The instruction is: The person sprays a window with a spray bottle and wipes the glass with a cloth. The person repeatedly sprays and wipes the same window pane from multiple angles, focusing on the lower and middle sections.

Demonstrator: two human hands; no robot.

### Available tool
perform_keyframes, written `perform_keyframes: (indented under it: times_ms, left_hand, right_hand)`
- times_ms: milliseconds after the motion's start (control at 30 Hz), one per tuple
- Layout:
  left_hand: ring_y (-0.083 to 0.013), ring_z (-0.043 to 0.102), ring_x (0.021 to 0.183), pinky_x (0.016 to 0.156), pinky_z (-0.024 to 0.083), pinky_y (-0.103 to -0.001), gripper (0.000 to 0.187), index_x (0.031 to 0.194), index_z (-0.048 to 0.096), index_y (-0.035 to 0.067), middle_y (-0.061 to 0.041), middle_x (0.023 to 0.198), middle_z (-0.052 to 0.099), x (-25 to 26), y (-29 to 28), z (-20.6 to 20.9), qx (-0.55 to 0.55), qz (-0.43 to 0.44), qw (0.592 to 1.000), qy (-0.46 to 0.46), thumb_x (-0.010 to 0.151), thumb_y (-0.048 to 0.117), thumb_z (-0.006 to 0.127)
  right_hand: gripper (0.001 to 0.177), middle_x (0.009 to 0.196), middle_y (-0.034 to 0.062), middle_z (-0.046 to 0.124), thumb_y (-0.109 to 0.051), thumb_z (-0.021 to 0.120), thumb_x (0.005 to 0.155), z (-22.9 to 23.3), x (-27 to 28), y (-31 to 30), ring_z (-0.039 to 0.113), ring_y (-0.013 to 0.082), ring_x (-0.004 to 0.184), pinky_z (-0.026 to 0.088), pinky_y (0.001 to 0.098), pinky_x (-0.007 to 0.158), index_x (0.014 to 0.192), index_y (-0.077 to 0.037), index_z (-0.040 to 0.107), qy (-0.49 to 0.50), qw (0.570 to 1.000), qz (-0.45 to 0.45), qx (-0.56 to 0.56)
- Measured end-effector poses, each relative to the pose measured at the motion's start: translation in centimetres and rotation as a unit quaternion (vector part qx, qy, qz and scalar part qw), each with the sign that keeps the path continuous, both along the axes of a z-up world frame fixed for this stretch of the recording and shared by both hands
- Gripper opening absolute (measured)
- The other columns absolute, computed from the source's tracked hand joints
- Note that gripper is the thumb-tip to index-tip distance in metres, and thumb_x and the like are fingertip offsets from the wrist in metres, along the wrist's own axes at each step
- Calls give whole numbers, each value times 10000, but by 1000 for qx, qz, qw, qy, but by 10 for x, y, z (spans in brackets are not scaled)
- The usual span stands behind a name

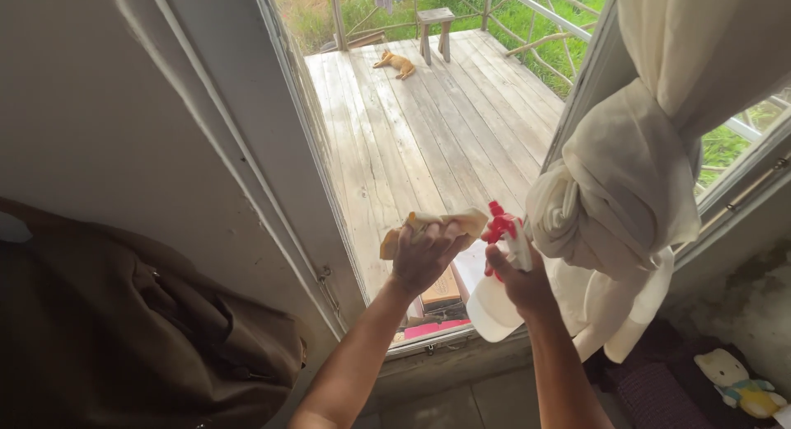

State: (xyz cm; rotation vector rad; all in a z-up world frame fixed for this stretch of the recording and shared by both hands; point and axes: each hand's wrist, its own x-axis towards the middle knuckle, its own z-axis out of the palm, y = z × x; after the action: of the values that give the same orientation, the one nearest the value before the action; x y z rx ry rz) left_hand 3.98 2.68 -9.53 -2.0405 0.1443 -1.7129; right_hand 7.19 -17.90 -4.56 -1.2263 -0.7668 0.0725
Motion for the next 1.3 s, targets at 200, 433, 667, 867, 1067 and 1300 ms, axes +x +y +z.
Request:
perform_keyframes:
  times_ms: [200,433,667,867,1067,1300]
  left_hand:
    - [-202,540,618,559,458,-485,227,792,625,248,5,774,591,-23,-5,157,-59,81,995,12,929,418,690]
    - [-331,502,921,649,429,-526,361,1240,629,215,-95,1101,560,19,36,89,-65,28,997,8,1022,493,555]
    - [-202,558,1083,803,507,-513,119,1071,722,311,52,1279,641,-13,41,-80,36,-32,997,56,969,333,662]
    - [-216,496,856,692,483,-444,239,1083,675,230,-23,976,533,-58,15,-22,-50,-45,997,34,1013,453,627]
    - [-311,525,1208,869,354,-558,264,1254,635,475,-25,1363,588,8,81,113,0,7,983,-181,990,483,635]
    - [-320,513,1208,905,405,-592,335,1368,611,370,-53,1504,529,7,68,31,2,53,986,-157,1056,433,507]
  right_hand:
    - [373,1037,155,695,-164,653,964,1,-28,15,652,155,536,465,242,514,1295,-10,573,45,999,-26,-8]
    - [432,1094,184,680,-188,699,964,2,-30,33,654,163,588,498,269,585,1328,-3,556,24,996,-79,15]
    - [387,1040,174,712,-187,715,951,-44,-64,24,645,176,510,541,286,537,1269,0,598,86,993,-76,-1]
    - [383,1017,179,723,-223,730,937,-68,-88,29,672,200,502,565,321,519,1242,-18,623,101,993,-60,-21]
    - [480,1011,197,703,-251,765,910,-49,-88,43,692,216,530,571,323,509,1299,-20,603,71,997,-29,7]
    - [414,971,205,694,-173,738,926,-58,-95,47,677,224,539,560,325,490,1271,15,607,55,997,-6,47]
